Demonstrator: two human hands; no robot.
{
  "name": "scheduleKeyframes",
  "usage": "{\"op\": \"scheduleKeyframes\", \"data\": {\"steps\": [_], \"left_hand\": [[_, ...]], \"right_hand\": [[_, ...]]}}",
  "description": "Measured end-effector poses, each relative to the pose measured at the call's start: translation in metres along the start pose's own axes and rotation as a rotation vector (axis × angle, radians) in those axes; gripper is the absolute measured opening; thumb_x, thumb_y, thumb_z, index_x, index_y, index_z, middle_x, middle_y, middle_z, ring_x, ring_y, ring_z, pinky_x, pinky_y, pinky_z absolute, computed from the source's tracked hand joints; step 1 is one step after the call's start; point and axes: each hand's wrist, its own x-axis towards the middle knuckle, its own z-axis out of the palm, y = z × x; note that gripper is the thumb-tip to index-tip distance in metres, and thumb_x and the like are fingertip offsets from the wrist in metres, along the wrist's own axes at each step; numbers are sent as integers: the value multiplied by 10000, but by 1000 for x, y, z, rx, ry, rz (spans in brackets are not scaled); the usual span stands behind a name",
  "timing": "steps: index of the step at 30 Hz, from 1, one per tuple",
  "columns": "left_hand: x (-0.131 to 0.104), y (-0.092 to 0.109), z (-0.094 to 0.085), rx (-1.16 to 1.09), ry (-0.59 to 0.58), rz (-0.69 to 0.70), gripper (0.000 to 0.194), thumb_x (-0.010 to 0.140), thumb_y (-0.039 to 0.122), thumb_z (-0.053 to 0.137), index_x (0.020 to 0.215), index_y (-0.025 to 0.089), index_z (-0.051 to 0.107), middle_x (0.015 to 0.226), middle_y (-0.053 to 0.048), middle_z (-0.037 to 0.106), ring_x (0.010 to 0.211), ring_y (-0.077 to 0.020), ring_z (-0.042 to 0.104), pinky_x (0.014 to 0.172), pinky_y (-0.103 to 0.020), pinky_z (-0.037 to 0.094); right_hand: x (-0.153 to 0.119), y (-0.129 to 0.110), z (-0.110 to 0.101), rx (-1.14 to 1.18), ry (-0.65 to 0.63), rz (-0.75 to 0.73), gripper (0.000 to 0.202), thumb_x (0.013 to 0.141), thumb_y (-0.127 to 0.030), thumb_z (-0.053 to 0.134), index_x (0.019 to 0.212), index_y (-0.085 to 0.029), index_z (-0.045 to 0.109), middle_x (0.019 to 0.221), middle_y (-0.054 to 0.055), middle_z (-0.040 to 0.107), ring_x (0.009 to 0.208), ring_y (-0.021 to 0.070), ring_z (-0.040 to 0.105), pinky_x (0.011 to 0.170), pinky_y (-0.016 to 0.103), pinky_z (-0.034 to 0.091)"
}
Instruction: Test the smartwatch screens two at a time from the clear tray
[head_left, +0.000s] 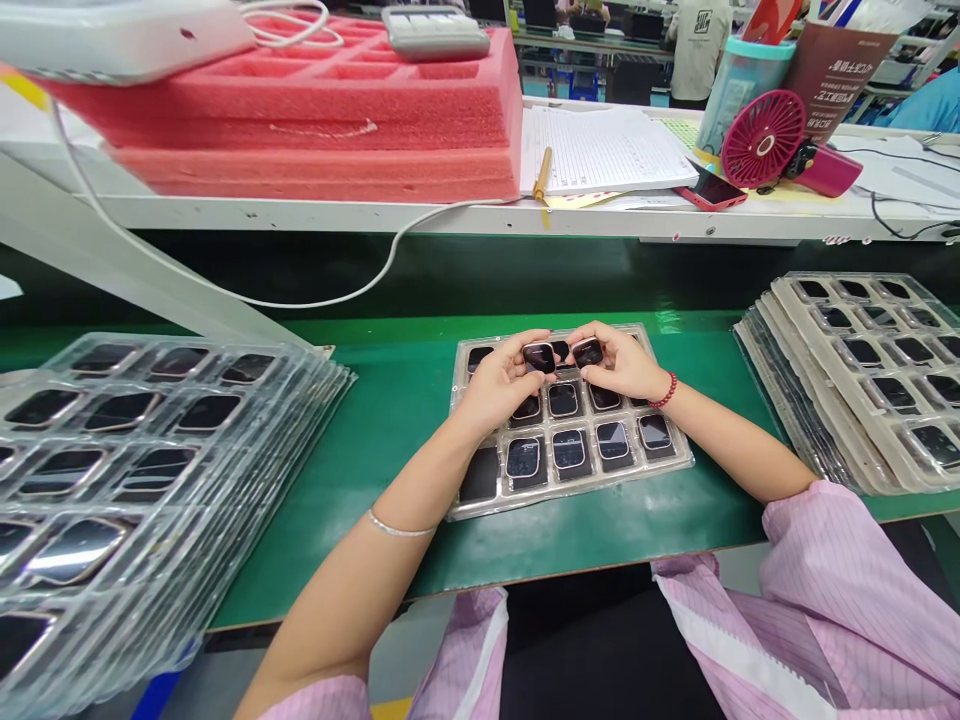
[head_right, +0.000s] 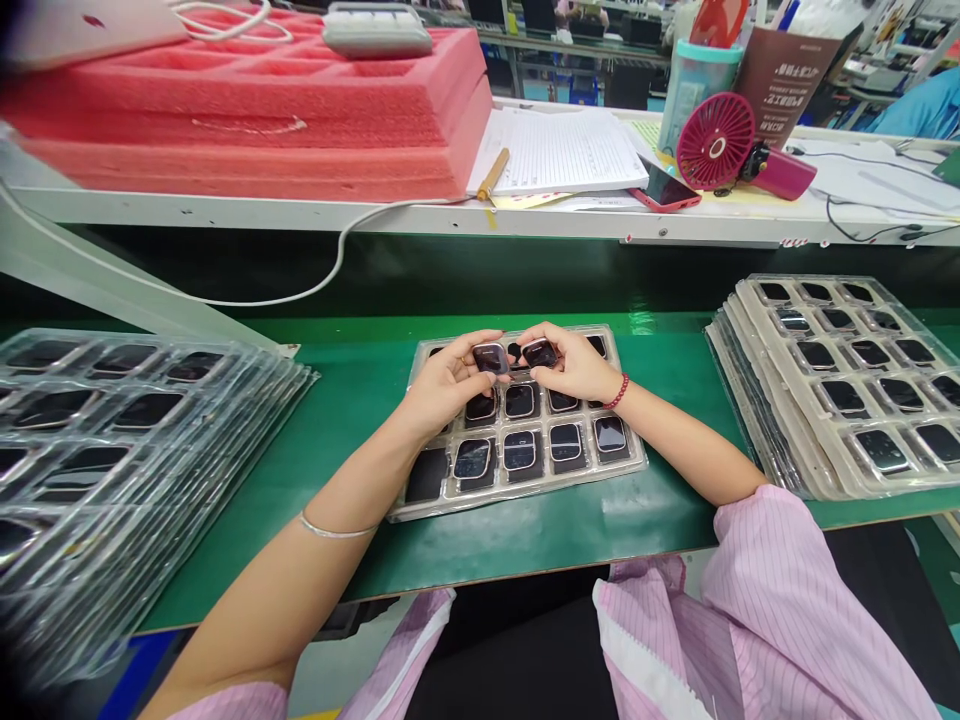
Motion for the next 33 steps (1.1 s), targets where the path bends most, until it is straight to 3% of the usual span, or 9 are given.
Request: {"op": "scheduleKeyframes", "data": {"steps": [3, 5, 9, 12, 15, 19, 25, 30, 33], "left_hand": [[3, 2, -1, -151, -17, -42, 830, 614, 147, 812, 1364, 192, 462, 936, -39, 700, 679, -138, 685, 526, -185, 486], [-1, 13, -3, -302, -80, -90, 761, 603, 213, 872, 1277, 184, 519, 851, -10, 684, 537, -85, 625, 446, -148, 435], [-39, 55, -5, -539, -463, -93, 657, 656, 492, 864, 1171, 164, 619, 594, 41, 595, 314, -47, 452, 314, -135, 323], [-82, 86, 3, -573, -847, -41, 749, 571, 545, 887, 1156, 137, 659, 617, -23, 649, 414, -156, 613, 400, -214, 485], [-111, 107, 11, -508, -999, -24, 704, 499, 609, 883, 972, 110, 737, 762, -117, 712, 765, -280, 751, 586, -239, 578], [-131, 122, 7, -426, -935, 32, 744, 565, 624, 842, 1075, 91, 744, 984, -162, 742, 985, -312, 737, 695, -228, 590], [-143, 122, -4, -438, -755, 189, 654, 690, 488, 837, 1217, 147, 654, 812, -69, 728, 624, -191, 723, 560, -218, 546], [-85, 110, -10, -346, -158, 106, 623, 634, 300, 903, 1179, 231, 610, 861, -14, 716, 551, -91, 609, 527, -183, 508], [-37, 80, -4, -255, -19, -34, 599, 604, 244, 898, 1119, 200, 594, 890, -28, 715, 610, -98, 632, 494, -157, 451]], "right_hand": [[0, 1, 0, 31, 3, 21, 389, 761, -212, 630, 1134, -159, 535, 1030, 87, 674, 960, 207, 681, 639, 238, 513], [0, 0, -1, 48, 19, 28, 380, 763, -227, 637, 1124, -156, 539, 1000, 83, 683, 928, 201, 684, 702, 276, 532], [-5, -3, 0, 93, 67, 79, 362, 777, -243, 660, 1114, -161, 557, 968, 84, 692, 828, 186, 674, 690, 300, 545], [-8, 0, -2, 114, 82, 165, 335, 811, -250, 676, 1124, -176, 580, 980, 86, 706, 721, 155, 647, 632, 284, 550], [-10, 4, -6, 149, 84, 226, 349, 840, -311, 704, 1153, -191, 609, 1058, 114, 718, 675, 148, 644, 583, 276, 560], [-7, -2, -11, 348, 90, 334, 423, 925, -457, 626, 1271, -214, 619, 1192, 147, 700, 800, 189, 718, 628, 282, 609], [-11, -73, -1, 710, -70, 401, 368, 925, -410, 656, 1226, -199, 654, 1253, 146, 660, 1021, 257, 724, 700, 286, 646], [-30, -154, 32, 923, -397, 332, 435, 750, -415, 848, 1025, -173, 615, 1030, 61, 640, 796, 184, 736, 540, 212, 597], [-40, -186, 42, 988, -499, 409, 554, 664, -480, 890, 966, -163, 552, 890, 25, 618, 625, 106, 661, 500, 176, 538]]}}
